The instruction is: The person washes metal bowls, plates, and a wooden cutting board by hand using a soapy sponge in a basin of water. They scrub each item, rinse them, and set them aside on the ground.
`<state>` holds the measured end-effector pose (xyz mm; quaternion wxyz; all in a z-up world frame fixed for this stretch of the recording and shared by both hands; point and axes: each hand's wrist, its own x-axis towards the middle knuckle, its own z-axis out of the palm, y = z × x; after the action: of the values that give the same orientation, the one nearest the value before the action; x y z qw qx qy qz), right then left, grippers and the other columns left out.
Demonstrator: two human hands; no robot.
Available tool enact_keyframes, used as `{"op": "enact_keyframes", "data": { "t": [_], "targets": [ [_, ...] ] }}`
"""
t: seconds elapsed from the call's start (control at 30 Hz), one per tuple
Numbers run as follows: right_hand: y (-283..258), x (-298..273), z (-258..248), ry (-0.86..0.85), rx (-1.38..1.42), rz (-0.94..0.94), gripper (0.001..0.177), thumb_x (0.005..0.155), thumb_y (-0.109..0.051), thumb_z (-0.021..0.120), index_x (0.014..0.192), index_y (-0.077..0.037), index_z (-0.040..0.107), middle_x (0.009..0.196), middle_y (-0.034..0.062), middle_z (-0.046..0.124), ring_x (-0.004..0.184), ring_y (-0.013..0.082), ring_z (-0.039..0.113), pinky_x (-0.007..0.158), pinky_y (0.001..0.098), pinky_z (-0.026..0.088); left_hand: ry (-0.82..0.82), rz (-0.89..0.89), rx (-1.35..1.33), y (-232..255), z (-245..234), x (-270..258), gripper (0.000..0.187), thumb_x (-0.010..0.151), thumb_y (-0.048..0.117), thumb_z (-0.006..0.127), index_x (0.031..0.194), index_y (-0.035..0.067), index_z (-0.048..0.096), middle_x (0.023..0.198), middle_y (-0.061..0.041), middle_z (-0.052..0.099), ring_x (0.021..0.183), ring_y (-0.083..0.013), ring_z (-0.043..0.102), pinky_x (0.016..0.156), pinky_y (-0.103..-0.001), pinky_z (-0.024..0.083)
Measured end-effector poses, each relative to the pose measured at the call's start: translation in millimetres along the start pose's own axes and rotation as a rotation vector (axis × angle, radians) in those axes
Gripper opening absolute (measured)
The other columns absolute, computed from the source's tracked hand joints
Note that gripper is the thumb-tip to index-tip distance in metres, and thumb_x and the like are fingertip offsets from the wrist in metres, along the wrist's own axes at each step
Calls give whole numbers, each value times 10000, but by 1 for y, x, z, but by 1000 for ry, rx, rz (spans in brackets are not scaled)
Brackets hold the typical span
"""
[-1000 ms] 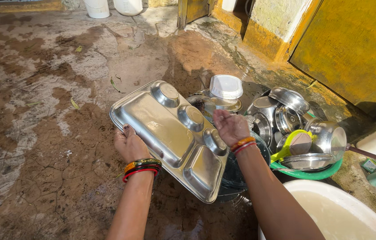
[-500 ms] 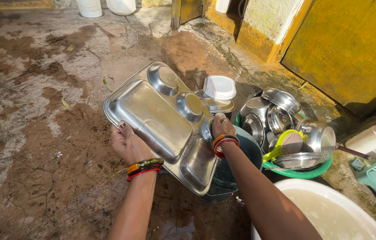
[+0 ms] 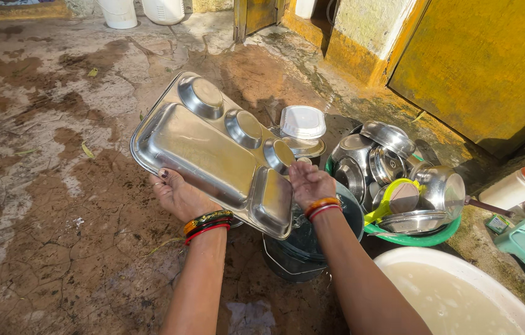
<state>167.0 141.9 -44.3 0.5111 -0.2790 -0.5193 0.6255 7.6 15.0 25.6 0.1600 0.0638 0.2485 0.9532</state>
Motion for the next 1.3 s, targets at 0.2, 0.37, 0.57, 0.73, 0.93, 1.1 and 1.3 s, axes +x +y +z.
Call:
{"op": "enact_keyframes", "data": {
  "t": [0.2, 0.37, 0.57, 0.73, 0.93, 1.1, 1.3],
  "targets": [
    [-13, -16, 18, 73, -1026, -178, 644, 959, -390, 384, 1448, 27, 434, 1573, 263, 370, 1437, 426, 345, 1159, 490, 276, 62, -25, -84, -45, -10, 5, 91, 1034, 73, 566, 1099, 23, 527, 1161, -178, 620, 1015, -264, 632, 903, -459, 571],
    [21, 9, -57, 372, -1062, 220, 1054, 980, -777, 279, 1580, 66, 81, 1629, 339, 167, 1527, 446, 193, 1214, 468, 164, 163, -208, -1, -38, -30, 21, 170, 1003, 158, 610, 1131, 51, 576, 1209, -172, 636, 1054, -290, 646, 932, -481, 572],
    [-51, 9, -102, 193, 803, 436, 1134, 781, -901, 292, 1479, -20, 437, 1531, 245, 469, 1389, 473, 441, 1109, 607, 371, -142, -386, 53, -17, -21, 46, 719, 986, 567, 469, 1488, 54, 425, 1544, -200, 468, 1427, -325, 484, 1197, -482, 379],
    [-95, 9, -78, 351, 739, 265, 749, 870, -655, 437, 1244, -46, 658, 1414, 181, 607, 1327, 412, 523, 1096, 629, 335, -367, -713, -47, 31, 16, 44, 1161, 772, 902, 283, 1548, 39, 314, 1601, -213, 360, 1476, -392, 323, 1149, -618, 237],
    [-71, 6, -120, 159, 924, 176, 507, 785, -219, 496, 1210, 21, 636, 1283, 247, 616, 1293, 420, 561, 1193, 649, 369, -244, -918, 104, 44, 23, 46, 837, 890, 640, 438, 1387, -33, 451, 1384, -338, 500, 1309, -497, 499, 1053, -696, 394],
    [7, -9, -161, 15, 429, 384, 521, 844, -18, 457, 1357, -46, 538, 1313, 177, 685, 1218, 351, 649, 1108, 501, 466, -420, -788, 209, 5, -46, 93, 358, 926, 146, 526, 1198, -81, 579, 1139, -245, 685, 997, -355, 696, 958, -496, 569],
    [138, 21, -191, 590, 393, 779, 424, 1055, -358, 515, 1379, -91, 572, 1295, 101, 661, 1166, 246, 652, 1016, 416, 553, -353, -872, 167, 21, -78, 99, 423, 990, 254, 483, 1292, -16, 605, 1208, -194, 699, 1036, -319, 695, 948, -463, 563]
  ]
}}
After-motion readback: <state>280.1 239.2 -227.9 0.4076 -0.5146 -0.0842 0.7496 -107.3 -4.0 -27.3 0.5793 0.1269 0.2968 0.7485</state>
